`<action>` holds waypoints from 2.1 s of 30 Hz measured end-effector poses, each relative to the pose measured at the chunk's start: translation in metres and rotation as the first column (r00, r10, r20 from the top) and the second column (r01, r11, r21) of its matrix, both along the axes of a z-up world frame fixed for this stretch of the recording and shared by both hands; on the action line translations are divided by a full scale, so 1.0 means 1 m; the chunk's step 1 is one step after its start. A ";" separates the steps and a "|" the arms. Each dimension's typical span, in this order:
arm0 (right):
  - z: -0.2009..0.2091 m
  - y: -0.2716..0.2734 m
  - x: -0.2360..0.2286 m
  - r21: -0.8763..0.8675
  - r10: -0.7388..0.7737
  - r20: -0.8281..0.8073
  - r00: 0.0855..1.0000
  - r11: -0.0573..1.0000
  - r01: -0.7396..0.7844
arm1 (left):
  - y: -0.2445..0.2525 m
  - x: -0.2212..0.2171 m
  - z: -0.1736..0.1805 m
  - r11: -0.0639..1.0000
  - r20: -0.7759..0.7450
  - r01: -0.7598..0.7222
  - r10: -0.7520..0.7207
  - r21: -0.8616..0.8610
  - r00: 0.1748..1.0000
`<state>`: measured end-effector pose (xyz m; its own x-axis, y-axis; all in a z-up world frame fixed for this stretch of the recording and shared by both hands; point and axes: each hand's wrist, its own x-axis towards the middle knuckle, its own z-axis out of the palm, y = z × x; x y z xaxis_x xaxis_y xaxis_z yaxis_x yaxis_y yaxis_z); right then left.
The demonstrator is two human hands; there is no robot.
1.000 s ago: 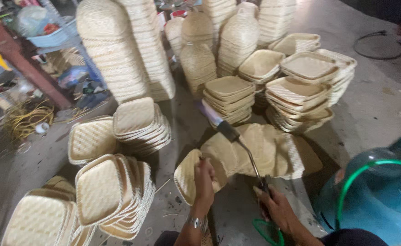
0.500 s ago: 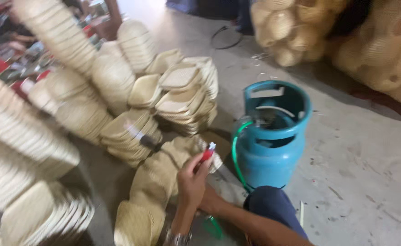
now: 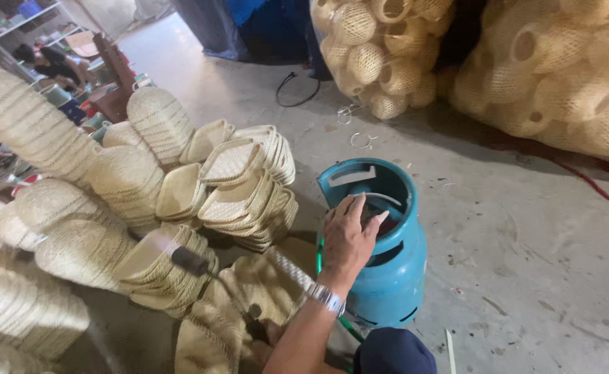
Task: The person holds a woven bamboo tray and passes a gas-powered blowtorch over its surface and edges.
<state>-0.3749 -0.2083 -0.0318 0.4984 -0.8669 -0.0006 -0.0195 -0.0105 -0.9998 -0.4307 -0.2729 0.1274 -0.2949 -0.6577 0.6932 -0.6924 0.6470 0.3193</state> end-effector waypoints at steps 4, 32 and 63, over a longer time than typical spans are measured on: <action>-0.009 0.019 0.024 -0.026 0.055 0.005 0.998 0.998 -0.055 | 0.055 0.054 -0.013 0.997 -0.045 -0.068 0.066 -0.032 0.997; -0.022 0.129 0.075 0.027 0.329 -0.300 0.895 0.941 -0.337 | 0.280 0.242 -0.073 0.769 -0.020 -0.557 0.591 0.313 0.806; -0.015 0.148 0.071 -0.107 0.370 -0.255 0.893 0.907 -0.406 | 0.304 0.241 -0.087 0.732 -0.088 -0.605 0.657 0.313 0.749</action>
